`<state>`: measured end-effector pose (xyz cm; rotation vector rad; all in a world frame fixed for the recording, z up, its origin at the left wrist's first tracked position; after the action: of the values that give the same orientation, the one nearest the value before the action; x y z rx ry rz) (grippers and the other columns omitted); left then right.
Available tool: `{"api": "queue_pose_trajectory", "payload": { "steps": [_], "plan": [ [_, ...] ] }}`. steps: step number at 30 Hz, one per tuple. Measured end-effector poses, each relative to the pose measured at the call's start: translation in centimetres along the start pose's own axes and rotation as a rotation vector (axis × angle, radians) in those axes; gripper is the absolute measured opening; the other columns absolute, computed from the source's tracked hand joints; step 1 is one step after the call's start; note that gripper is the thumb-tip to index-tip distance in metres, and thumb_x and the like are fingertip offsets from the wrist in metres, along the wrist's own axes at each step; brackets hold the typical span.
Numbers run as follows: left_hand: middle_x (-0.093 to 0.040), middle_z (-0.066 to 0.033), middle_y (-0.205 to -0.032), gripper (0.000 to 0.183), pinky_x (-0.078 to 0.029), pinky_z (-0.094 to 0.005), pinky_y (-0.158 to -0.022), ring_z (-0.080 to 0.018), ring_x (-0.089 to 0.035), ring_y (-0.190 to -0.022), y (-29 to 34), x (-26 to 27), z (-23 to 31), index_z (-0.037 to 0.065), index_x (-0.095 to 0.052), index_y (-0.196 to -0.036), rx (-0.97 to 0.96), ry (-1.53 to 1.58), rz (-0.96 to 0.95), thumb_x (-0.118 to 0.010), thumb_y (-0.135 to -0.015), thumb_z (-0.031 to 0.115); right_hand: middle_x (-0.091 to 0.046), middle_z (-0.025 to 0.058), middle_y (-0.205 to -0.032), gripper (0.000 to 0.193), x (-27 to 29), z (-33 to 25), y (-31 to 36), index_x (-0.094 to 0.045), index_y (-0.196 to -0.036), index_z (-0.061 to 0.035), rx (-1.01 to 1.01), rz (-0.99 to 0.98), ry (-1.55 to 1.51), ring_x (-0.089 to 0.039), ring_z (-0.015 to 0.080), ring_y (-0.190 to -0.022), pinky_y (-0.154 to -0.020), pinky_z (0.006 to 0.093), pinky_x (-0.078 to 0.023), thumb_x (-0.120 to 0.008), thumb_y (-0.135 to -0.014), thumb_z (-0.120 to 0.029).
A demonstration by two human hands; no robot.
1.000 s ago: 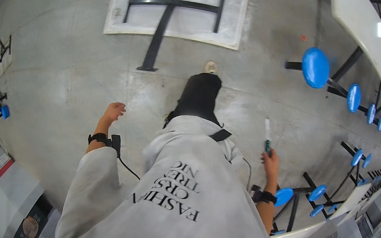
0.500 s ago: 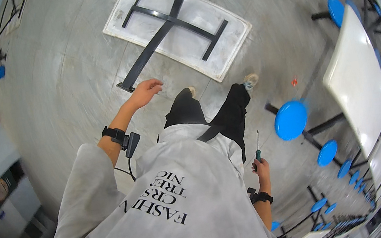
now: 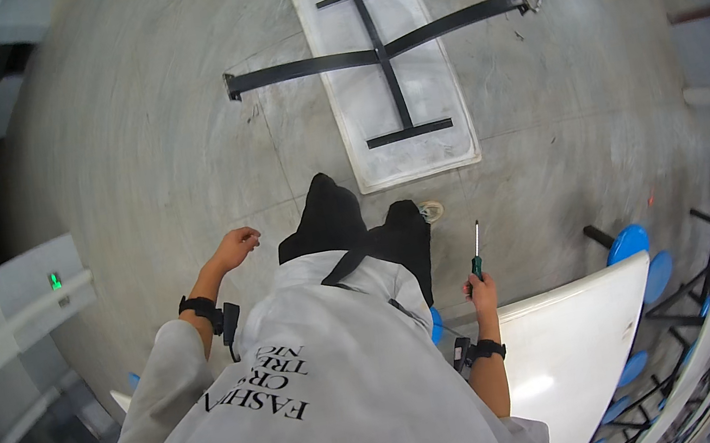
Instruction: The person uses a screwdriver to secure a metal frame to the underside of a white tabletop while working on the floor of a large dining hall.
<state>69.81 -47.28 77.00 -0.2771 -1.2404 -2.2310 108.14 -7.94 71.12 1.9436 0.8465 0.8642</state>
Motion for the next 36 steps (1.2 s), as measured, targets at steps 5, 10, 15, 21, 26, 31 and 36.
{"api": "queue_pose_trajectory", "payload": {
  "steps": [5,10,15,21,26,31,36],
  "plan": [
    [-0.062,-0.0115,-0.078,0.026,-0.046,-0.0294,-0.065,-0.0184,-0.058,-0.070,6.1,-5.1,-3.9,0.000,-0.059,-0.092,0.122,0.118,0.104,-0.050,-0.076,0.018,-0.054,0.0044,-0.066,0.016,2.4,-1.9,-2.8,-0.051,-0.083,-0.0036,0.046,-0.075,0.027,-0.051,0.0117,-0.051,-0.045,0.0244,-0.040,-0.051,-0.079,-0.019],
    [-0.062,-0.0116,-0.079,0.027,-0.046,-0.0292,-0.066,-0.0186,-0.059,-0.072,7.6,-7.5,-3.7,0.000,-0.059,-0.094,0.185,0.184,0.166,-0.050,-0.075,0.017,-0.056,0.0048,-0.069,0.019,1.5,-4.0,-2.1,-0.053,-0.089,-0.0039,-0.021,-0.159,0.244,-0.053,0.0131,-0.054,-0.048,0.0262,-0.043,-0.052,-0.079,-0.020],
    [-0.062,-0.0102,-0.079,0.026,-0.045,-0.0281,-0.065,-0.0170,-0.057,-0.069,6.4,-7.1,-5.2,0.000,-0.059,-0.094,0.114,0.225,0.134,-0.050,-0.075,0.016,-0.056,0.0052,-0.068,0.018,-0.5,-4.3,-1.5,-0.053,-0.085,-0.0023,0.049,-0.130,0.274,-0.052,0.0137,-0.053,-0.047,0.0266,-0.042,-0.052,-0.078,-0.019],
    [-0.061,-0.0090,-0.074,0.022,-0.046,-0.0280,-0.062,-0.0152,-0.055,-0.065,3.1,-4.5,-11.8,-0.001,-0.058,-0.093,-0.003,0.179,0.151,-0.049,-0.079,0.013,-0.051,0.0062,-0.052,0.019,-3.6,-0.4,-1.2,-0.053,-0.068,0.0000,0.085,-0.121,0.140,-0.050,0.0149,-0.043,-0.040,0.0290,-0.039,-0.055,-0.075,-0.018],
    [-0.062,-0.0114,-0.073,0.024,-0.046,-0.0293,-0.061,-0.0186,-0.059,-0.066,2.8,-2.6,-17.1,0.001,-0.060,-0.090,0.016,0.260,0.260,-0.051,-0.076,0.017,-0.058,0.0104,-0.064,0.020,-6.3,0.8,1.4,-0.057,-0.074,0.0032,0.106,-0.064,0.390,-0.054,0.0173,-0.051,-0.047,0.0301,-0.043,-0.057,-0.072,-0.016],
    [-0.062,-0.0115,-0.073,0.024,-0.047,-0.0281,-0.061,-0.0173,-0.059,-0.066,3.7,-2.9,-17.3,-0.001,-0.059,-0.092,0.078,0.427,0.327,-0.048,-0.076,0.014,-0.059,0.0111,-0.065,0.023,-8.4,-2.5,4.1,-0.058,-0.076,0.0041,0.100,0.005,0.391,-0.056,0.0173,-0.054,-0.049,0.0286,-0.044,-0.057,-0.072,-0.018],
    [-0.062,-0.0101,-0.075,0.024,-0.047,-0.0277,-0.060,-0.0170,-0.059,-0.067,4.7,-5.4,-20.1,-0.001,-0.058,-0.093,0.113,0.521,0.280,-0.047,-0.078,0.014,-0.056,0.0083,-0.063,0.020,-9.4,-5.0,0.3,-0.055,-0.079,0.0033,0.113,-0.088,0.381,-0.053,0.0146,-0.051,-0.046,0.0279,-0.042,-0.056,-0.074,-0.015]
  ]
}}
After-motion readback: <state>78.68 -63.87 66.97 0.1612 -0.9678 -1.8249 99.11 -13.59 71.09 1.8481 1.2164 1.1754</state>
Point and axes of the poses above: each hand's wrist, its own y-axis away from the middle knuckle, its own x-axis out of the back of the hand, z = x × y, the point moved 5 cm from there along -y, towards the middle knuckle
